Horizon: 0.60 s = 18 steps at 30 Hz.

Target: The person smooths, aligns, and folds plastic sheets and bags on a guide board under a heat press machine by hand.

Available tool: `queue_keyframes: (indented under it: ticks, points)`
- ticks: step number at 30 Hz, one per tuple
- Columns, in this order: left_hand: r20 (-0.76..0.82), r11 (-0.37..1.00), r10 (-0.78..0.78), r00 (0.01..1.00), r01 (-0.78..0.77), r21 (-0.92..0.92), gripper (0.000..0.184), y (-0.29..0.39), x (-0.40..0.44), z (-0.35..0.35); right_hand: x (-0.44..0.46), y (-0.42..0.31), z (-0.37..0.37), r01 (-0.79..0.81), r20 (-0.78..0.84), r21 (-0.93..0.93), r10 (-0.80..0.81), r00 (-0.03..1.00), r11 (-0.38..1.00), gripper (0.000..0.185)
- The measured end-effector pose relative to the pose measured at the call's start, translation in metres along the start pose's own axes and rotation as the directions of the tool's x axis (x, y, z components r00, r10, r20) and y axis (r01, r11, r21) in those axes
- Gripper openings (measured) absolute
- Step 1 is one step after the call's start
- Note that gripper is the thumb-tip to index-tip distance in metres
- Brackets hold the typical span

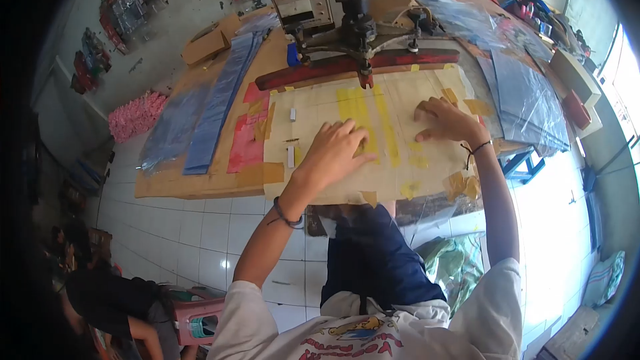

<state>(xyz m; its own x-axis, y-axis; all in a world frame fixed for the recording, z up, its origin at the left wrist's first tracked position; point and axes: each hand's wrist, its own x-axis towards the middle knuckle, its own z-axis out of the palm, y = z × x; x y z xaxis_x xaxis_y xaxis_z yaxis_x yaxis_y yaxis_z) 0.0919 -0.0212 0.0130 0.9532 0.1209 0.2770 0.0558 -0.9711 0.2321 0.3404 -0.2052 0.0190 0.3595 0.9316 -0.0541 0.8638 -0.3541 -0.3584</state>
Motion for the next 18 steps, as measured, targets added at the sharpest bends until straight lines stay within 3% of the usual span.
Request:
queue_keyframes:
  ticks: [1, 2, 4, 6, 7, 8, 11, 14, 17, 18]
  points:
    - [-0.142, 0.999, 0.042, 0.989, -0.039, 0.025, 0.051, -0.002, 0.005, 0.013, -0.006, 0.001, 0.006, 0.091, -0.129, 0.098, -0.078, 0.989, 0.991, 0.045]
    - [-0.283, 0.996, 0.088, 0.955, -0.075, 0.056, 0.050, -0.005, 0.010, 0.023, -0.010, 0.002, 0.010, 0.087, -0.154, 0.179, -0.060, 0.986, 0.980, 0.043]
    - [-0.350, 0.990, 0.131, 0.927, -0.101, 0.103, 0.048, -0.017, 0.027, 0.031, -0.014, 0.006, 0.012, 0.093, -0.200, 0.323, -0.028, 0.979, 0.942, 0.039]
    - [-0.260, 0.994, 0.097, 0.961, -0.079, 0.077, 0.046, -0.023, 0.037, 0.026, -0.013, 0.015, 0.020, 0.173, -0.279, 0.351, -0.074, 0.957, 0.920, 0.032]
    - [-0.124, 0.998, 0.047, 0.991, -0.044, 0.034, 0.046, -0.020, 0.037, 0.008, -0.014, 0.017, 0.020, 0.220, -0.319, 0.362, -0.101, 0.942, 0.906, 0.029]
    - [0.011, 1.000, 0.001, 1.000, -0.001, 0.000, 0.045, -0.020, 0.038, -0.005, -0.015, 0.020, 0.016, 0.271, -0.327, 0.289, -0.171, 0.929, 0.918, 0.027]
    - [0.120, 1.000, -0.018, 0.993, 0.018, 0.005, 0.038, -0.017, 0.022, 0.002, -0.035, 0.002, 0.001, 0.365, -0.361, 0.017, -0.335, 0.870, 0.931, 0.019]
    - [-0.024, 0.999, -0.029, 0.999, 0.029, 0.020, 0.033, 0.003, 0.001, 0.011, -0.044, -0.022, 0.001, 0.170, -0.380, -0.250, -0.258, 0.889, 0.953, 0.019]
    - [-0.104, 0.991, 0.124, 0.987, -0.119, 0.054, 0.041, 0.009, 0.010, 0.033, -0.024, -0.053, 0.034, 0.281, -0.345, -0.245, -0.354, 0.869, 0.928, 0.028]
    - [-0.133, 0.993, 0.099, 0.986, -0.090, 0.075, 0.044, 0.010, 0.009, 0.044, -0.021, -0.065, 0.045, 0.339, -0.316, -0.234, -0.401, 0.860, 0.911, 0.035]
